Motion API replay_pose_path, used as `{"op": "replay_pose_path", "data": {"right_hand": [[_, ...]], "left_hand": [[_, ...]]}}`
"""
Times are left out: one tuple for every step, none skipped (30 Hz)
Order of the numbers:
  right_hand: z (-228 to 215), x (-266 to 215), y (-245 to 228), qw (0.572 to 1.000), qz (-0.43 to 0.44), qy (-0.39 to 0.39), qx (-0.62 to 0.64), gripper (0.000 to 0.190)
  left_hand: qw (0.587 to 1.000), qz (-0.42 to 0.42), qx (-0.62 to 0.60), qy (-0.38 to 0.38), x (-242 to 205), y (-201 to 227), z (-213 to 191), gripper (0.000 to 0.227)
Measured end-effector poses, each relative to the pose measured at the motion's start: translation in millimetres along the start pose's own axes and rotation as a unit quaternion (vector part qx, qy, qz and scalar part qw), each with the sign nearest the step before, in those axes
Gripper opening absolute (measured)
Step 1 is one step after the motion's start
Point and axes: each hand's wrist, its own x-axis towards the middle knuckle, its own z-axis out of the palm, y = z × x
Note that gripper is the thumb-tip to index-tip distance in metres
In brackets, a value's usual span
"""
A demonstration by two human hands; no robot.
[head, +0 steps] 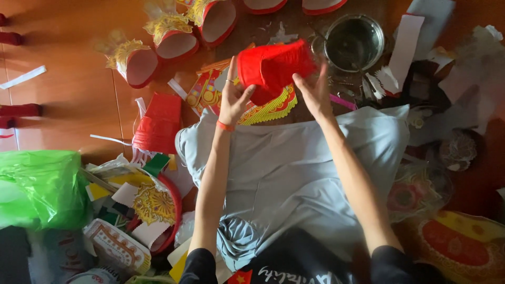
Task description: Assembling decorative paper items by applying glue with a brush and attaching cutout pieces onto a red base.
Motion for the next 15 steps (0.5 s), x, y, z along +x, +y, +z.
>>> {"op": "replay_pose_path", "data": {"right_hand": [[0.7,0.6,-9.9,0.996,-0.07,-0.009,0.054,0.089],[-4.1,0.2,-9.6,0.996,-0.069,-0.009,0.054,0.089],[-8.8,-0.4,-9.2,0.999,-0.033,-0.014,-0.009,0.079],[-14.1,-2.0,-9.2,0.997,0.002,-0.019,-0.074,0.071],[-12.5,-3.5,-6.5,0.997,0.004,-0.019,-0.073,0.071],[-11.8,-4.1,-4.0,0.998,0.051,-0.011,-0.025,0.066],[-11.2,-4.6,-1.6,0.995,0.097,-0.004,0.023,0.061],[-7.2,-5.7,-7.7,0.995,0.098,-0.001,0.023,0.061],[-3.5,-6.8,-13.9,0.996,0.091,-0.007,0.013,0.062],[-0.8,-8.1,-20.3,0.996,0.083,-0.011,0.003,0.063],[-0.7,-10.0,-18.1,0.996,0.084,-0.007,0.001,0.063],[-1.7,-12.2,-15.8,0.992,0.089,-0.06,-0.061,0.066],[-2.9,-14.1,-13.4,0.981,0.095,-0.113,-0.122,0.069],[-15.6,-14.4,5.5,0.982,0.097,-0.107,-0.123,0.069],[-28.4,-14.7,24.4,0.958,0.192,-0.166,0.13,0.065]], "left_hand": [[0.995,0.081,-0.057,-0.003,1.6,-7.4,-2.9,0.092],[0.995,0.08,-0.056,-0.003,-0.1,9.3,-2.2,0.092],[0.982,-0.04,-0.187,0.005,-1.9,26.0,-1.5,0.087],[0.936,-0.158,-0.315,0.018,-4.1,42.7,-0.2,0.084],[0.936,-0.16,-0.314,0.018,0.1,10.5,-4.9,0.084],[0.912,-0.039,-0.398,-0.087,5.5,-21.6,-9.0,0.07],[0.858,0.088,-0.472,-0.181,10.8,-53.7,-12.8,0.064],[0.857,0.087,-0.473,-0.183,13.1,-68.2,-11.6,0.064],[0.878,0.074,-0.45,-0.143,15.4,-82.6,-10.1,0.061],[0.897,0.061,-0.426,-0.104,18.2,-96.9,-7.3,0.059],[0.896,0.06,-0.427,-0.108,16.5,-117.9,-6.4,0.059],[0.913,0.017,-0.398,-0.094,16.0,-139.1,-4.3,0.057],[0.927,-0.025,-0.366,-0.08,15.8,-160.4,-1.8,0.059],[0.926,-0.026,-0.366,-0.086,-0.4,-162.2,-12.9,0.059],[0.923,-0.03,-0.374,-0.092,-1.7,-159.7,-13.2,0.059]]}}
